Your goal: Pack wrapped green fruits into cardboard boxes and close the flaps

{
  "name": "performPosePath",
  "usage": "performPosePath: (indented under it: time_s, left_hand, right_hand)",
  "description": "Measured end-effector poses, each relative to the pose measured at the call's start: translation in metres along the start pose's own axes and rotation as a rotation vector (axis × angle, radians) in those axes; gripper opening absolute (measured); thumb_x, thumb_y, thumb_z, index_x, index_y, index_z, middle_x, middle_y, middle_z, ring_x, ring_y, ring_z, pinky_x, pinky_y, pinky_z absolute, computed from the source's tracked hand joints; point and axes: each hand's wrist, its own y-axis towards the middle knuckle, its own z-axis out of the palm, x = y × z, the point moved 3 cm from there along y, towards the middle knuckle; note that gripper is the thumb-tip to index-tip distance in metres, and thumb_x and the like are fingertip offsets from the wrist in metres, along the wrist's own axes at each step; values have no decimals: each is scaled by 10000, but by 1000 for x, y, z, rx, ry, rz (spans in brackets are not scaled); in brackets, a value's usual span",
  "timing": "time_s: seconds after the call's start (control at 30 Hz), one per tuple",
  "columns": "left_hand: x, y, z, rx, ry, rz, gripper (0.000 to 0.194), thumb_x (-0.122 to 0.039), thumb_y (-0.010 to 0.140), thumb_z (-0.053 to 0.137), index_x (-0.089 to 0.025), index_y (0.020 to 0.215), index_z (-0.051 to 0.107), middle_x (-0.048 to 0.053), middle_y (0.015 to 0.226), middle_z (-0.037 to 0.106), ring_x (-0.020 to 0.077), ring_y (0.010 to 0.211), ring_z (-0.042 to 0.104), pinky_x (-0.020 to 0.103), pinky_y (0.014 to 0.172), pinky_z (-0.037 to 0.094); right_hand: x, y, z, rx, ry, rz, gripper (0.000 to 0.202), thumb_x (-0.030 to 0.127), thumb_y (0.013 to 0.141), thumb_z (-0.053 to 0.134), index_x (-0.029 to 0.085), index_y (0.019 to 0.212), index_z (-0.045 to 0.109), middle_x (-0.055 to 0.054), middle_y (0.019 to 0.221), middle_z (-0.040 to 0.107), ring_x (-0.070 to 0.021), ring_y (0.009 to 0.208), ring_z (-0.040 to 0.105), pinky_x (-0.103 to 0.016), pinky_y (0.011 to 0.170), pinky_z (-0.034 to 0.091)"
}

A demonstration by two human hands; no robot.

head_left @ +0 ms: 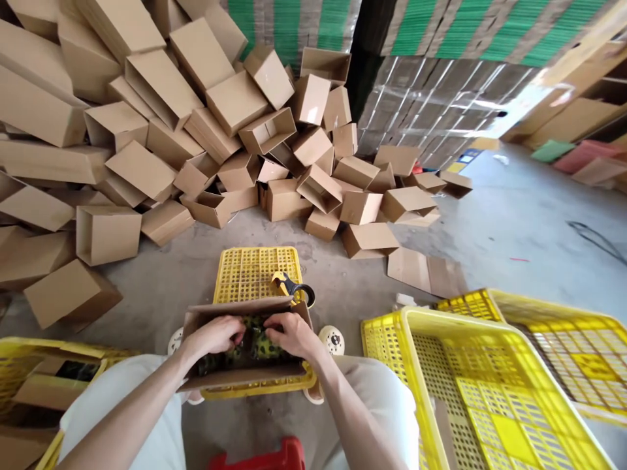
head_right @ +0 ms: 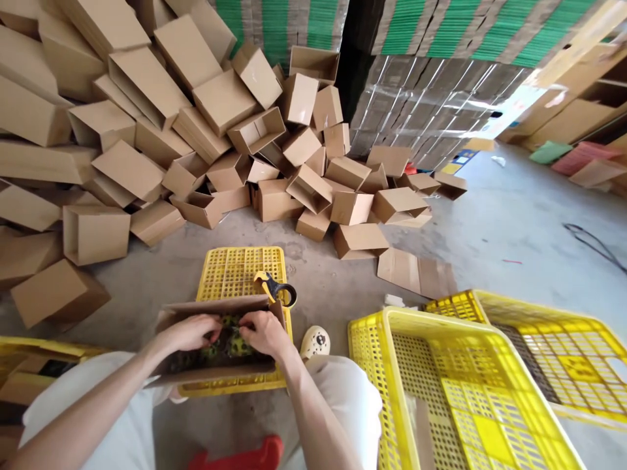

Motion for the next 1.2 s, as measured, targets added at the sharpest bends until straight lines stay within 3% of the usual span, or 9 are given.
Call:
performPosePath:
  time_s: [0.1,0.23,0.4,0.53,0.6,0.8,0.9,1.07,1.2]
  left_hand:
    - [0,-16,-24,-163,-244,-16,51,-266,864,626,-222,873,650,10,967,700,213,932,656,294,837,462]
    - [-10,-22,-35,-286,-498,-100,356,-524,984,481,-211,881,615,-7,856,674,193,830,621,286,760,464]
    - [-14,-26,-34,-250,-691,-111,407,-506,1033,376,-218,1130,646,36,1054,750,209,909,697,284,750,534]
    - [2,-42,-20,-160,-173,-182,218,-212,923,551,-191,1056,723,132,1129,778,305,1105,718,378,953,536]
    - [5,-47,-10,-61,85,-187,307,-76,781,639,-171,1051,751,181,1194,765,357,1163,706,419,1013,521]
    - [1,-52,-10,222,111,-35,653,-85,646,746,-238,1280,720,127,1331,736,343,1211,697,378,1013,538]
    - [3,-55,-11,192,156,-2,662,-74,617,769,-273,1247,738,103,1303,757,332,1195,704,364,998,531]
    - [8,-49,-9,98,216,-115,332,-60,740,684,-235,991,812,146,1077,818,350,1072,754,397,908,538]
    - [7,-39,-24,-21,8,-188,193,-285,910,610,-228,956,789,138,1065,813,337,1027,759,379,871,535]
  right_hand:
    - [-1,1,-4,51,129,-80,397,165,845,670,224,1222,782,-53,1124,822,-257,1076,755,-340,1009,552]
    - [8,0,-6,122,311,-188,838,291,767,846,277,1540,525,-59,1515,621,-306,1392,567,-450,1217,405]
    - [18,4,-10,79,548,-148,479,527,936,679,287,1350,653,-30,1314,716,-240,1178,674,-370,1039,538]
    - [16,8,-17,-116,394,-9,382,580,955,599,257,1100,742,-35,1105,746,-256,1060,662,-367,954,526]
    - [13,9,-17,-151,325,49,403,594,958,566,246,1033,755,-37,1032,742,-265,1015,652,-379,937,512]
    - [8,12,-13,-140,318,90,397,583,943,573,245,1054,750,-29,1002,729,-256,978,638,-360,893,497]
    - [5,13,-12,-146,347,122,398,587,935,581,246,1065,740,-25,994,721,-246,948,635,-351,863,499]
    - [-2,18,-11,-140,367,146,337,542,926,599,255,1031,743,-15,971,720,-238,936,632,-349,864,490]
    - [-3,20,-12,-129,371,99,248,433,908,591,246,908,753,-19,958,723,-235,943,632,-356,892,476]
